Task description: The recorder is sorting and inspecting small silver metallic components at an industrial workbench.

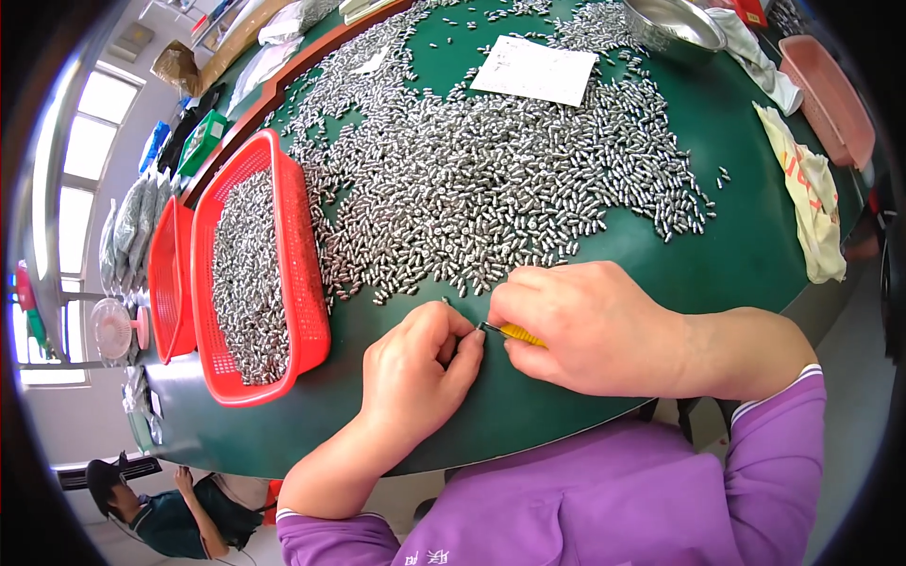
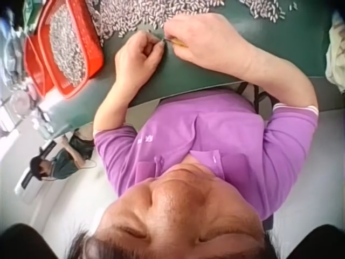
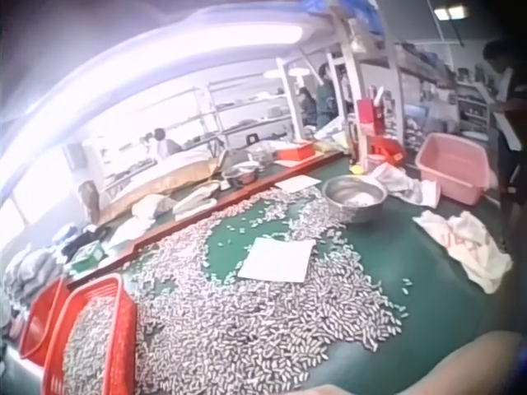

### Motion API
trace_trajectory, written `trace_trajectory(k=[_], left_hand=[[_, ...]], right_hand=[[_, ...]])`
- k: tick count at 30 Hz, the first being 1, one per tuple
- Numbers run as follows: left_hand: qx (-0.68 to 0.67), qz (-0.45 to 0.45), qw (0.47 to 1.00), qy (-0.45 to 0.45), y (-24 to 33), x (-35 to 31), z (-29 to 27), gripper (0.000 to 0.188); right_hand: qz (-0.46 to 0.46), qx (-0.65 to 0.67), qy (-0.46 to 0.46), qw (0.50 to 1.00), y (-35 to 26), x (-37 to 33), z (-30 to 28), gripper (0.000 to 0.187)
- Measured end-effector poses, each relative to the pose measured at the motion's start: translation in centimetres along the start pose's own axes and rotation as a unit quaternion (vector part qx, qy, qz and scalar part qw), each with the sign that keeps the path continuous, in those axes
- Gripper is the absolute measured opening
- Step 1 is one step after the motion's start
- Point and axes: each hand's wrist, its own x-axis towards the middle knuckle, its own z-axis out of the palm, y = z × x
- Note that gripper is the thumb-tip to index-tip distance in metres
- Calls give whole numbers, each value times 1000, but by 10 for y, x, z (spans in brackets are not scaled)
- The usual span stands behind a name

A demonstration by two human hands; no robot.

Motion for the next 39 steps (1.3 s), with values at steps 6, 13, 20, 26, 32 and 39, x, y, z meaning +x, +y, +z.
trace_trajectory(k=[6, 13, 20, 26, 32, 39], left_hand=[[-9, -9, 1000, 15, 0, 0, 2, 15], [-35, 1, 999, 16, -1, 2, 3, 14], [-62, -7, 998, 15, -4, 1, 3, 13], [-66, -27, 997, -3, -3, 2, 1, 13], [-63, -48, 997, -14, -3, 2, 0, 13], [-92, -73, 993, -13, -5, 2, 2, 12]], right_hand=[[-9, 1, 4, 1000, 2, 1, 3, 14], [0, 10, 3, 1000, 3, 0, -1, 14], [11, 53, -17, 998, 8, 4, 0, 13], [13, 77, -15, 997, 8, 9, -2, 9], [0, 45, -22, 999, 5, 11, -2, 8], [6, 15, -20, 1000, 10, 9, -2, 10]])
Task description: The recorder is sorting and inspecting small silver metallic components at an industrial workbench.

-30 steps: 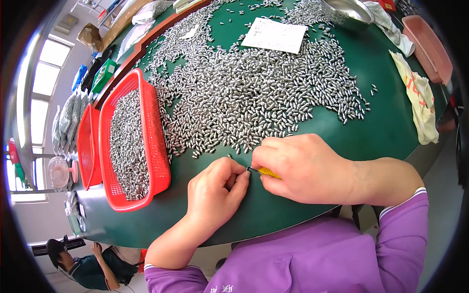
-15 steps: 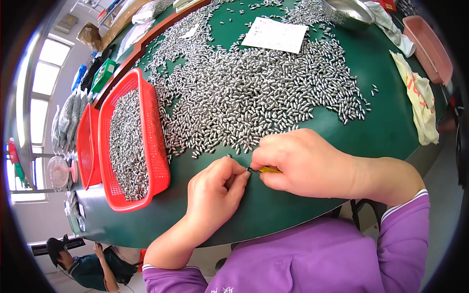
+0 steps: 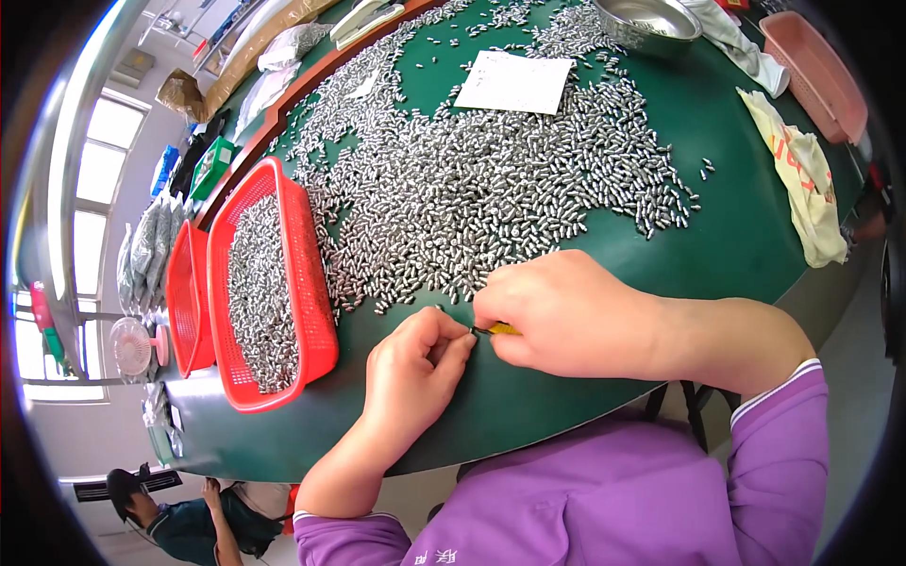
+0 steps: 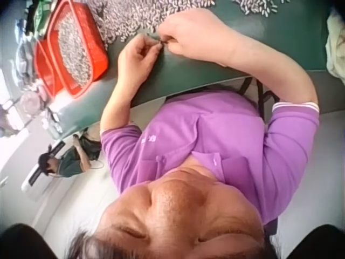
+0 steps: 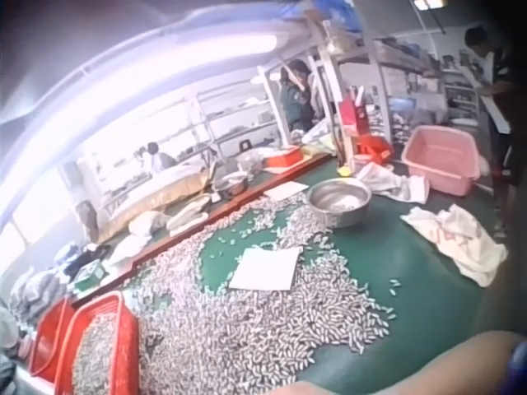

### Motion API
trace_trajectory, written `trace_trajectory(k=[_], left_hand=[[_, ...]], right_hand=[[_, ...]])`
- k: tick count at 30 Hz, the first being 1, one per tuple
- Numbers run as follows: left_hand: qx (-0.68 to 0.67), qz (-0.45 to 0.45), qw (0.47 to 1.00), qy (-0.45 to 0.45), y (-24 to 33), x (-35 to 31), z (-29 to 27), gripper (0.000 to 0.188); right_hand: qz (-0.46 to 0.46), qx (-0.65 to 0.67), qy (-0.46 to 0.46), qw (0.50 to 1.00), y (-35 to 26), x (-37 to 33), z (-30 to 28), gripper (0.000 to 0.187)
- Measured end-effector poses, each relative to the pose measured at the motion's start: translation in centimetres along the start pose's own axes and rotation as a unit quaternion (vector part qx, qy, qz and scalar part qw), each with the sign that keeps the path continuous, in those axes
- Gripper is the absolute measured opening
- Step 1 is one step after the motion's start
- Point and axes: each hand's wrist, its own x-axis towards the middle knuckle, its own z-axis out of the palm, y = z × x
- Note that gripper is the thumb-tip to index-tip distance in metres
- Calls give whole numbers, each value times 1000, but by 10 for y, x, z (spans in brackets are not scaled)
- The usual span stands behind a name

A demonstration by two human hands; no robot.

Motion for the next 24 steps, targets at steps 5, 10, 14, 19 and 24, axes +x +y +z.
trace_trajectory(k=[5, 10, 14, 19, 24], left_hand=[[-83, 2, 996, 14, -5, 1, 1, 9], [-301, 6, 954, -10, -9, 2, -8, 9], [-468, -61, 877, -91, -10, 3, -15, 11], [-528, -70, 833, -153, -13, 6, -13, 10], [-546, -76, 819, -162, -14, 6, -12, 7]], right_hand=[[6, 46, 126, 991, 6, 5, -7, 16], [29, 116, 167, 979, 1, 10, -10, 19], [-26, 152, 160, 975, -9, 6, -12, 19], [-111, 73, 195, 972, -3, 10, -4, 17], [-131, 56, 201, 969, -1, 12, -1, 16]])
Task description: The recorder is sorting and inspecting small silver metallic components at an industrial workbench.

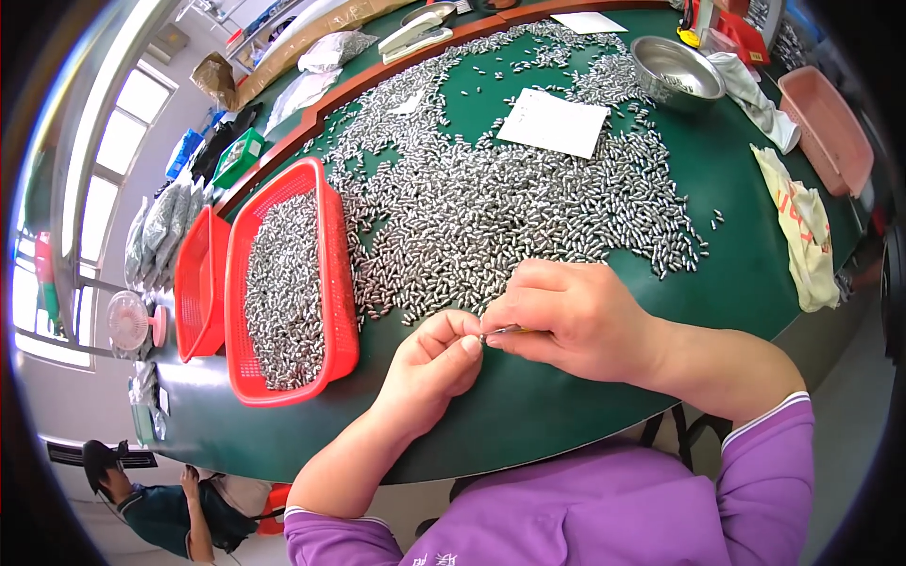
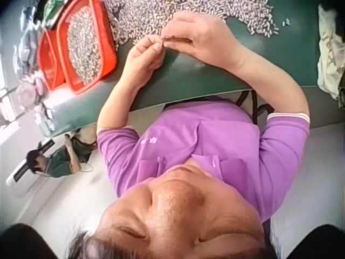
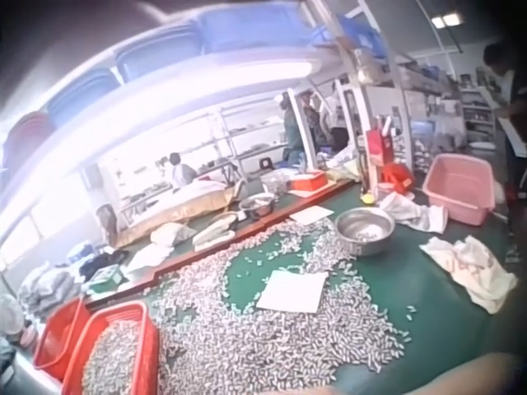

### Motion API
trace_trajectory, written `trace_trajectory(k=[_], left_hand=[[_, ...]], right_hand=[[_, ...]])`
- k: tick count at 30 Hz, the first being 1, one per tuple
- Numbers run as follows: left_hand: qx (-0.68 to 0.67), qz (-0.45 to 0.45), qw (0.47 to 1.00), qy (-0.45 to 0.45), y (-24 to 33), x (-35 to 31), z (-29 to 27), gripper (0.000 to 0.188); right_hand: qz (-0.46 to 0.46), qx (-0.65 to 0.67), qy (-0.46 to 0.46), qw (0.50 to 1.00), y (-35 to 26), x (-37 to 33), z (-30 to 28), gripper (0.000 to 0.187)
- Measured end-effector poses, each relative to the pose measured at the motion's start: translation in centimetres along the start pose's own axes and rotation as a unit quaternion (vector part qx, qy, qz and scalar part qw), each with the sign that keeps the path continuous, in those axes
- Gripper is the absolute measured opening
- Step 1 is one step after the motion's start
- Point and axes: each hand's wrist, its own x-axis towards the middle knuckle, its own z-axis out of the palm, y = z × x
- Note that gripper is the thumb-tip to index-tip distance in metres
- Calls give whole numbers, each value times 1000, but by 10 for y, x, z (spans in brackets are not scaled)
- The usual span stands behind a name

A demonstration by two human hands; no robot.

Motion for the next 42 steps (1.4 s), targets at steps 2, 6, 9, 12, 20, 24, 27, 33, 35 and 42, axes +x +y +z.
trace_trajectory(k=[2, 6, 9, 12, 20, 24, 27, 33, 35, 42], left_hand=[[3, -1, 1000, 8, 0, 0, 1, 7], [-1, 2, 1000, 2, -1, 1, 0, 7], [-6, 3, 1000, 5, -2, 1, 1, 7], [0, 9, 1000, 5, -2, 1, 1, 6], [-34, 31, 999, -12, -4, 1, -3, 7], [-64, 63, 996, -3, 1, 6, -7, 9], [-95, 72, 993, 19, 2, 7, -7, 10], [-140, 86, 986, 19, 0, 7, -9, 12], [-140, 83, 986, 21, 0, 7, -9, 11], [-143, 72, 987, 30, 1, 8, -8, 8]], right_hand=[[-3, -1, 2, 1000, 1, -1, 2, 17], [-10, -6, 1, 1000, 1, -1, 2, 21], [-16, -13, -7, 1000, 1, -2, 2, 23], [-26, -21, 2, 999, 0, -1, 2, 21], [3, -54, 4, 999, -5, 2, 1, 12], [41, -112, -23, 993, 4, 1, -7, 9], [37, -134, -74, 987, 6, -1, -6, 13], [29, -166, -141, 976, 6, -5, 5, 20], [34, -165, -142, 975, 7, -5, 6, 21], [57, -152, -148, 975, 8, -6, 2, 22]])
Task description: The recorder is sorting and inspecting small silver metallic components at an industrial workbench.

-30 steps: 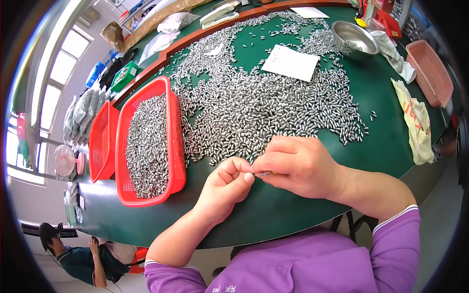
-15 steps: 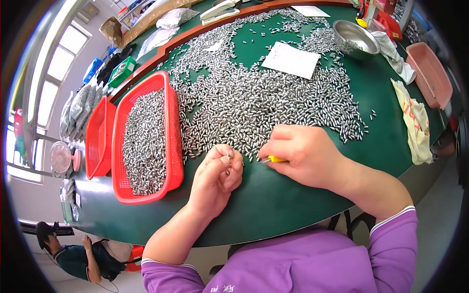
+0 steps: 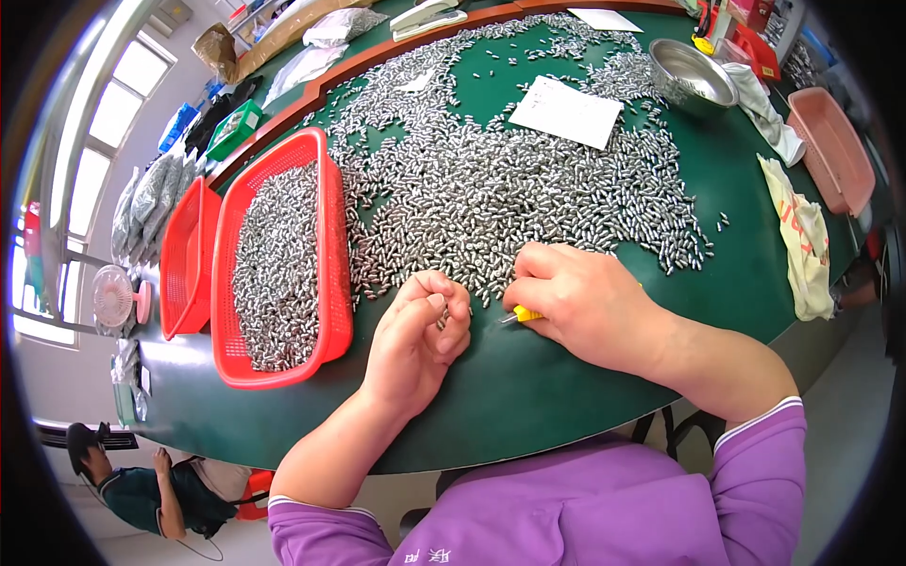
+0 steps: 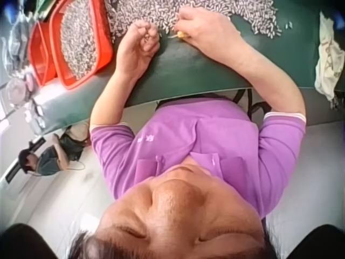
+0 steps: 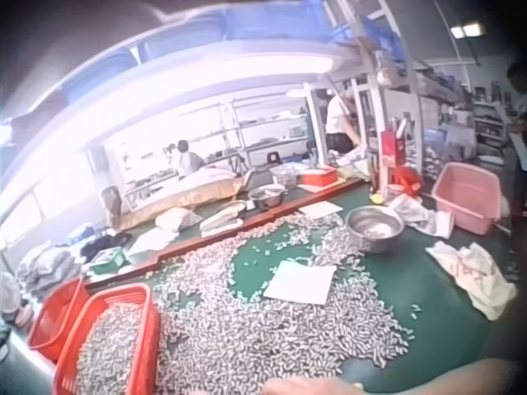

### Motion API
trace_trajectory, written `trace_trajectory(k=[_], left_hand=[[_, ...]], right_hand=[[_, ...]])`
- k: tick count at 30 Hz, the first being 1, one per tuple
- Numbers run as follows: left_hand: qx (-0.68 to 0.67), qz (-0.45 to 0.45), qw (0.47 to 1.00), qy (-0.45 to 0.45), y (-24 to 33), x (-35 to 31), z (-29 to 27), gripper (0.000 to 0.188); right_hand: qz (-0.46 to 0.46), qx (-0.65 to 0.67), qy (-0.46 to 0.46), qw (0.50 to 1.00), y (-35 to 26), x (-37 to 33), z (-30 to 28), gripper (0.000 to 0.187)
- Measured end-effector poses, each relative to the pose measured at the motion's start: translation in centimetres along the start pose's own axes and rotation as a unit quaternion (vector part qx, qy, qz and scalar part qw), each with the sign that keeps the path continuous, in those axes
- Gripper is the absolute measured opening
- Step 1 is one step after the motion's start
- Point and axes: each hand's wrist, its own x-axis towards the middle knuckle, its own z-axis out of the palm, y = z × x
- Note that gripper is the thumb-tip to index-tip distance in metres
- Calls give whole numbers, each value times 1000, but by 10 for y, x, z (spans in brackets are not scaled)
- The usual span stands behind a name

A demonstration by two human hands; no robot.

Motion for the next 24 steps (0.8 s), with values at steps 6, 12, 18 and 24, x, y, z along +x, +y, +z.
trace_trajectory(k=[6, 12, 18, 24], left_hand=[[41, -4, 999, -30, -2, -1, -1, 6], [90, -111, 986, -80, -4, -8, 6, 10], [93, -87, 987, -97, -5, -6, 5, 11], [122, -75, 986, -90, -4, -6, 6, 11]], right_hand=[[13, 45, 30, 998, -7, 3, -7, 20], [-17, 125, 90, 988, -10, 4, -11, 20], [-45, 130, 99, 986, -7, 5, -10, 18], [-91, 107, 113, 984, -7, 5, -10, 19]])
